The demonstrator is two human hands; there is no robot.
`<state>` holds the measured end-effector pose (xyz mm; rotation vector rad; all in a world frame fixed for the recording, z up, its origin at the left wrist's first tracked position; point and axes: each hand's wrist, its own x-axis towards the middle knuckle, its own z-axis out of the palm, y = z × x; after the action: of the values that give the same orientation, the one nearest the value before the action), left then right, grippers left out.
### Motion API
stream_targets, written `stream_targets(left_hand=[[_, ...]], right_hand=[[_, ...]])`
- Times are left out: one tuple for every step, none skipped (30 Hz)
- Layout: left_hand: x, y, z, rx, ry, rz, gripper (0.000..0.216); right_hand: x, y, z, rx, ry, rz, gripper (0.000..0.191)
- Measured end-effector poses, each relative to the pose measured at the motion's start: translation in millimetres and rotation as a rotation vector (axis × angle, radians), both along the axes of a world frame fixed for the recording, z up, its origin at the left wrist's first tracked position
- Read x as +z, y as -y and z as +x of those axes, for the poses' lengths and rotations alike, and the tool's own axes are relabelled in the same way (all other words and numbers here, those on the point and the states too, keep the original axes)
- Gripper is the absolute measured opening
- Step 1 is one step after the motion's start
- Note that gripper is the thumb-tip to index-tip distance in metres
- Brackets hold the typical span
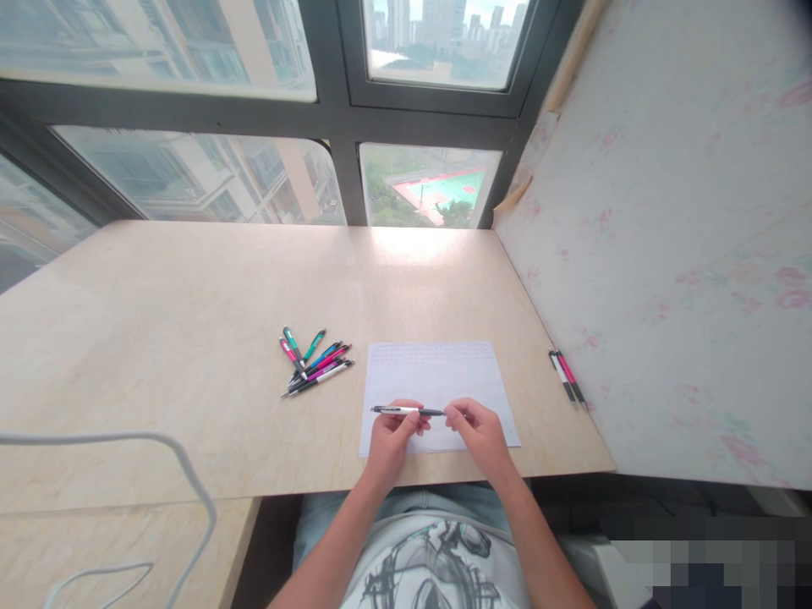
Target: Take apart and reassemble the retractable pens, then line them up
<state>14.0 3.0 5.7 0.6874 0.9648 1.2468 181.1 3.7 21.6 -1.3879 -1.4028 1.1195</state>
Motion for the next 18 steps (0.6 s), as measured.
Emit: stream_targets(left_hand=[[-0.4,-0.2,0.0,0.007,0.01,-0.008,0.022],[-0.8,-0.5,-0.2,0.015,0.027,-0.016,0.022],[-1.4,-0.8,-0.4,0.023,0.049,-0.024,0.022],[-1.9,-1.1,-0.8,0.032,0.074,-0.034,0.022],[-2.4,-1.4,-1.2,0.04,0.1,-0.044,0.022],[-2.8,-1.7,-1.7,0.048,0.122,-0.055,0.022],[-3.1,-1.9,-2.2,0.053,0.141,-0.065,0.022],[-3.2,-2.1,-2.7,0.059,0.157,-0.074,0.022],[-3.2,-2.3,-3.1,0.063,0.169,-0.08,0.022],[-3.1,-2.4,-3.4,0.065,0.181,-0.083,0.022],[-2.8,-2.5,-3.6,0.065,0.193,-0.084,0.022],[-2.5,-2.6,-3.7,0.064,0.203,-0.084,0.022],[-2.2,-2.6,-3.8,0.061,0.211,-0.086,0.021],[-1.9,-2.6,-3.7,0.058,0.216,-0.09,0.021],[-1.6,-2.6,-3.6,0.054,0.217,-0.097,0.022],[-1.3,-2.7,-3.4,0.052,0.217,-0.103,0.022],[-1.0,-2.7,-3.2,0.05,0.217,-0.108,0.023],[-0.8,-2.8,-3.1,0.048,0.218,-0.111,0.023]], right_hand=[[-1.1,-0.2,1.2,-0.019,-0.005,0.003,0.026],[-2.6,-0.7,2.4,-0.039,-0.011,0.008,0.024],[-4.3,-1.9,3.7,-0.063,-0.012,0.013,0.024],[-6.1,-3.8,4.9,-0.091,-0.005,0.017,0.023],[-7.9,-6.9,5.7,-0.12,0.011,0.021,0.023],[-9.5,-11.1,5.8,-0.144,0.037,0.026,0.022],[-10.7,-16.5,5.1,-0.155,0.073,0.037,0.021],[-11.3,-23.0,3.4,-0.149,0.118,0.057,0.019],[-11.6,-30.3,0.6,-0.118,0.168,0.085,0.017],[-11.4,-38.2,-3.4,-0.072,0.223,0.124,0.015],[-10.9,-46.2,-8.3,-0.012,0.283,0.166,0.015],[-10.4,-54.1,-13.9,0.038,0.349,0.205,0.016],[-10.1,-61.3,-19.9,0.071,0.423,0.235,0.017],[-10.1,-67.8,-26.0,0.097,0.501,0.25,0.017],[-10.5,-73.2,-31.8,0.112,0.567,0.253,0.017],[-11.4,-77.5,-37.0,0.12,0.611,0.25,0.017],[-12.7,-80.8,-41.4,0.124,0.643,0.243,0.016],[-14.1,-83.1,-45.0,0.125,0.659,0.235,0.016]])
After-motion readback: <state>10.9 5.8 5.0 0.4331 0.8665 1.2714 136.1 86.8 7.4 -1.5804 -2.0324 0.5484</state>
